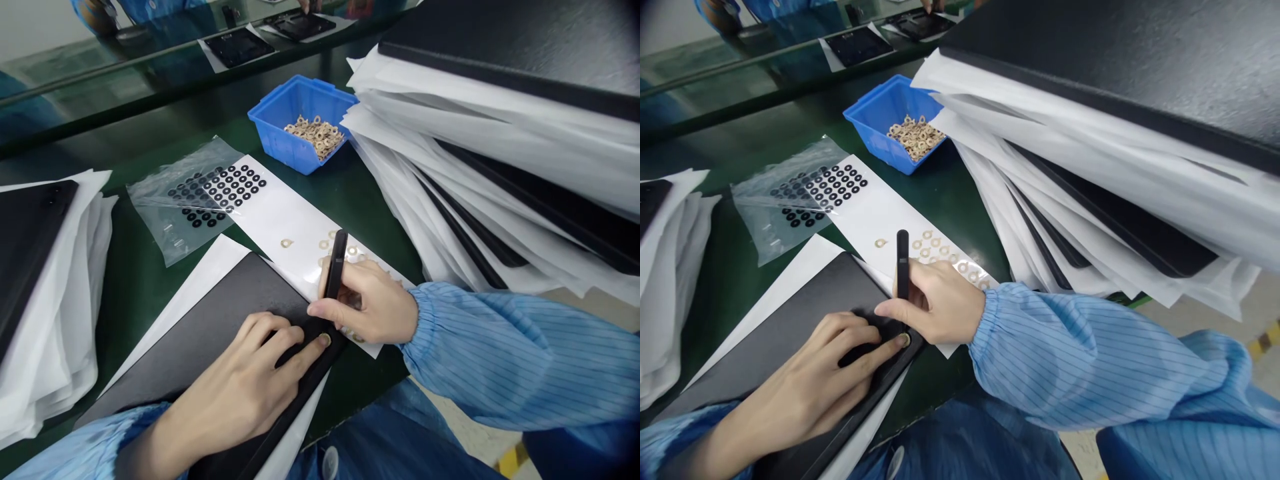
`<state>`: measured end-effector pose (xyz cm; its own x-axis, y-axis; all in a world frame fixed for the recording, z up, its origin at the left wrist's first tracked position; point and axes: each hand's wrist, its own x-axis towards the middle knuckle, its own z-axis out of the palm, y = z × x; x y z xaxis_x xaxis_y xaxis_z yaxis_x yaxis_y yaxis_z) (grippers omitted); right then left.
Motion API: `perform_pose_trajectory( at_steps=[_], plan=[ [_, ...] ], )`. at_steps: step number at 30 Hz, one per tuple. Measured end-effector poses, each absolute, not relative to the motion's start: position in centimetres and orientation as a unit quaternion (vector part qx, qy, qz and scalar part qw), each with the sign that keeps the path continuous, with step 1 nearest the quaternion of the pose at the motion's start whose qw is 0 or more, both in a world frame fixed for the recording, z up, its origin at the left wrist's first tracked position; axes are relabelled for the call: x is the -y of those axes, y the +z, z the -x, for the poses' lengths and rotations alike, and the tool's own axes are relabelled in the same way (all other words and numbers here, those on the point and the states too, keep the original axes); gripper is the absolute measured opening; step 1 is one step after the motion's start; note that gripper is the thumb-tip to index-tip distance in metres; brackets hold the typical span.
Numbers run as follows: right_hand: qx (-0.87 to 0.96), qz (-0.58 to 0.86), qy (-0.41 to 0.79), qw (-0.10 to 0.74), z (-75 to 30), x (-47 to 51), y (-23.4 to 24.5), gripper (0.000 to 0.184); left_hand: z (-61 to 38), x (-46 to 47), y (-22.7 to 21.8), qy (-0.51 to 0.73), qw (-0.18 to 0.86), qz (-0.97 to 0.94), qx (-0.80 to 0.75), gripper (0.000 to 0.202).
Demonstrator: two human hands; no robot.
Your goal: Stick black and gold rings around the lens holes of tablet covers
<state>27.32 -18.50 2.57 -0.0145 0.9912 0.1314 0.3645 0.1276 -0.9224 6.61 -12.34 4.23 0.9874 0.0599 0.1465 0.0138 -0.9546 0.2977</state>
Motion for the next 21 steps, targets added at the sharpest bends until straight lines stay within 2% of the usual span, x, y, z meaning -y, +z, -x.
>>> perform_pose_trajectory(
  at_steps=[5,14,21],
  plan=[
    [0.601,0.532,0.341,0.489,-27.4,18.5,2.4,0.022,-6.7,13.6,4.3,0.098,0.139,-0.984,-0.052,0.036],
    [0.642,0.492,0.302,0.505,-27.4,18.6,1.9,0.021,-6.8,15.3,3.9,0.125,0.115,-0.981,-0.096,0.033],
    [0.675,0.47,0.25,0.511,-27.3,18.9,2.0,0.023,-6.2,15.3,3.8,0.145,0.15,-0.974,-0.092,0.029]
  ],
)
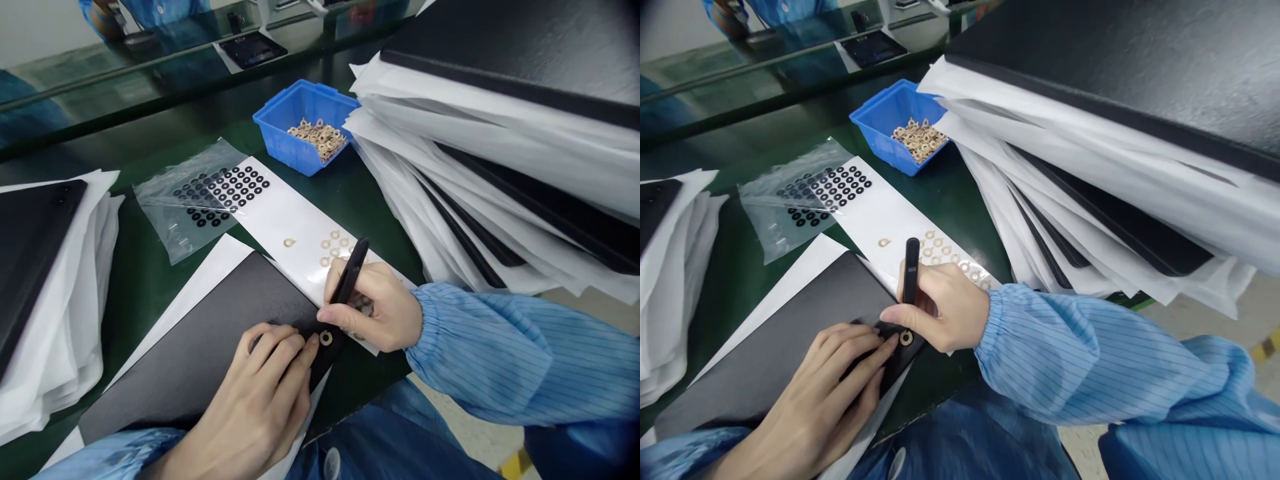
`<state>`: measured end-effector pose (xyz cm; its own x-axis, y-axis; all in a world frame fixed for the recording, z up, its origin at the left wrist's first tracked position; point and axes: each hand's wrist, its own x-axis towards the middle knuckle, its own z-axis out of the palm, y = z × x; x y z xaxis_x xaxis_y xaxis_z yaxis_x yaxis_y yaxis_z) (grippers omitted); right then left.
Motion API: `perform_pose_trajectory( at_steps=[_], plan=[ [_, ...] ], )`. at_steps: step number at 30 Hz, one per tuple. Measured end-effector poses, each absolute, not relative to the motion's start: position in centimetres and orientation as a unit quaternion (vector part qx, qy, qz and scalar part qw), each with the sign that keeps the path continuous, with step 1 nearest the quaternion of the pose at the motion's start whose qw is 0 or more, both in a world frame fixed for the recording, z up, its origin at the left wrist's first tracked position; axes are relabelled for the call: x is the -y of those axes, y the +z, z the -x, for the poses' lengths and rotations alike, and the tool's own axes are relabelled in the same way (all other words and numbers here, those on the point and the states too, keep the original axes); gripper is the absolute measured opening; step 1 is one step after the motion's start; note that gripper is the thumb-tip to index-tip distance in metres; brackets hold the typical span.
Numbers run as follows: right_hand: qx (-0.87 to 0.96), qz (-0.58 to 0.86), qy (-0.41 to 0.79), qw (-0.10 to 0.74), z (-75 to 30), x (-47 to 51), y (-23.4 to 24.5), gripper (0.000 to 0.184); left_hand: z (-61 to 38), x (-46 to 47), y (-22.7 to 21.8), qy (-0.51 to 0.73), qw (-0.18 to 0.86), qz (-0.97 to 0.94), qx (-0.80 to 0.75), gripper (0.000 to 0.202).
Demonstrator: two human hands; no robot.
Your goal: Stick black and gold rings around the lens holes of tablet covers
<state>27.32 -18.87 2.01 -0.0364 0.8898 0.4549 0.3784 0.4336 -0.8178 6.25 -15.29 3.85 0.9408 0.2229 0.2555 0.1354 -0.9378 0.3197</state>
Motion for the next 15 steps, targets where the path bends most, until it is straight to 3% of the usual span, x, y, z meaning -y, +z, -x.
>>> perform_pose_trajectory(
  at_steps=[7,15],
  plan=[
    [0.696,0.475,0.244,0.481,-27.33,18.84,2.52,0.023,-6.34,15.24,3.78,0.164,0.193,-0.962,-0.105,0.031],
    [0.699,0.447,0.262,0.493,-27.27,18.87,2.44,0.03,-6.1,15.21,3.93,0.142,0.174,-0.971,-0.085,0.03]
  ],
)
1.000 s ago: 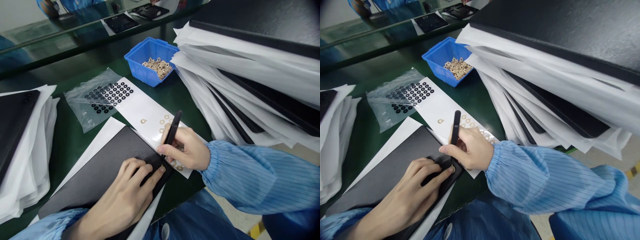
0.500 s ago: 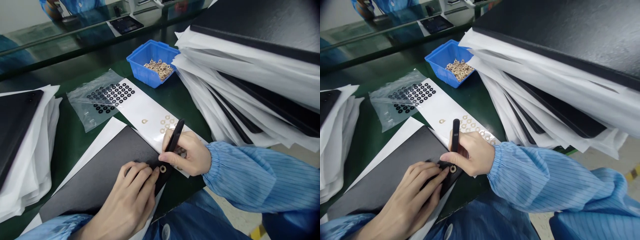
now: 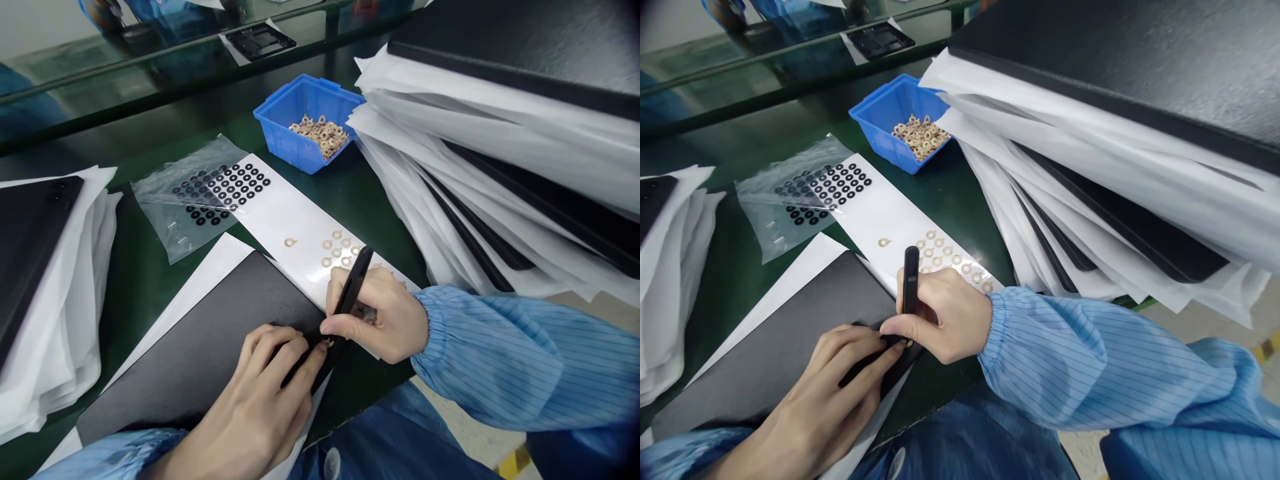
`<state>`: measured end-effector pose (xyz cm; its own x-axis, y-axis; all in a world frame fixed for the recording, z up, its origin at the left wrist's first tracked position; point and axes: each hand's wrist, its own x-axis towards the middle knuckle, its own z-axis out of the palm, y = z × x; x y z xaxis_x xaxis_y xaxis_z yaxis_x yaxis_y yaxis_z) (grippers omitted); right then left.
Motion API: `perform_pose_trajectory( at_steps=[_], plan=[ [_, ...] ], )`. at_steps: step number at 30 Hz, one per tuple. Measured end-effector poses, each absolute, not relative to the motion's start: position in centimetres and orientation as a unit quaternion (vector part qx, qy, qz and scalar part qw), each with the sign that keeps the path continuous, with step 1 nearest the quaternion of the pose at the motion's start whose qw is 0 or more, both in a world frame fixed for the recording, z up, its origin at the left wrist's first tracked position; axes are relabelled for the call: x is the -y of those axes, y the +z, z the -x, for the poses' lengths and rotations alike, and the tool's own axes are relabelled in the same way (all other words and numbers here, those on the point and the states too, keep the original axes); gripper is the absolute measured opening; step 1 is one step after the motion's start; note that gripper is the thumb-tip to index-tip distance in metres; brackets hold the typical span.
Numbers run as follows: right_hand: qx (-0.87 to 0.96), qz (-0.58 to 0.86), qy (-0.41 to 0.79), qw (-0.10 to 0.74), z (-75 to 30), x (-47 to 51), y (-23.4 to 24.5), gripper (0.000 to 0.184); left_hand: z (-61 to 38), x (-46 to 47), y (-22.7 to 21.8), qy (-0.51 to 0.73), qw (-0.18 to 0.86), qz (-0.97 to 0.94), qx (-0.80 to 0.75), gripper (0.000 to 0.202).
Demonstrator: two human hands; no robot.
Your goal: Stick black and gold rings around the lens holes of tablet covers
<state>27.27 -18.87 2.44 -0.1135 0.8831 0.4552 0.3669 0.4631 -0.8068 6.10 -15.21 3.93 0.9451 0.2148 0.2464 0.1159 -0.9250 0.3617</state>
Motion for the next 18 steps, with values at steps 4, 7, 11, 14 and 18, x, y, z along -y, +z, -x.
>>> perform_pose_trajectory(
  at_steps=[4,7,11,14,18],
  plan=[
    [0.691,0.439,0.288,0.497,-27.4,18.9,2.3,0.032,-6.2,15.4,3.7,0.17,0.215,-0.956,-0.102,0.026],
    [0.687,0.437,0.335,0.474,-27.7,19.0,2.6,0.028,-6.2,15.4,3.6,0.188,0.229,-0.948,-0.114,0.025],
    [0.642,0.447,0.432,0.449,-28.1,19.1,3.3,0.026,-6.0,15.3,3.6,0.175,0.219,-0.953,-0.116,0.033],
    [0.578,0.463,0.492,0.458,-28.2,19.1,3.4,0.024,-6.0,15.4,3.4,0.16,0.208,-0.957,-0.121,0.037],
    [0.541,0.482,0.489,0.486,-28.0,19.0,2.9,0.028,-6.1,15.5,3.1,0.153,0.178,-0.963,-0.129,0.035]
  ],
)
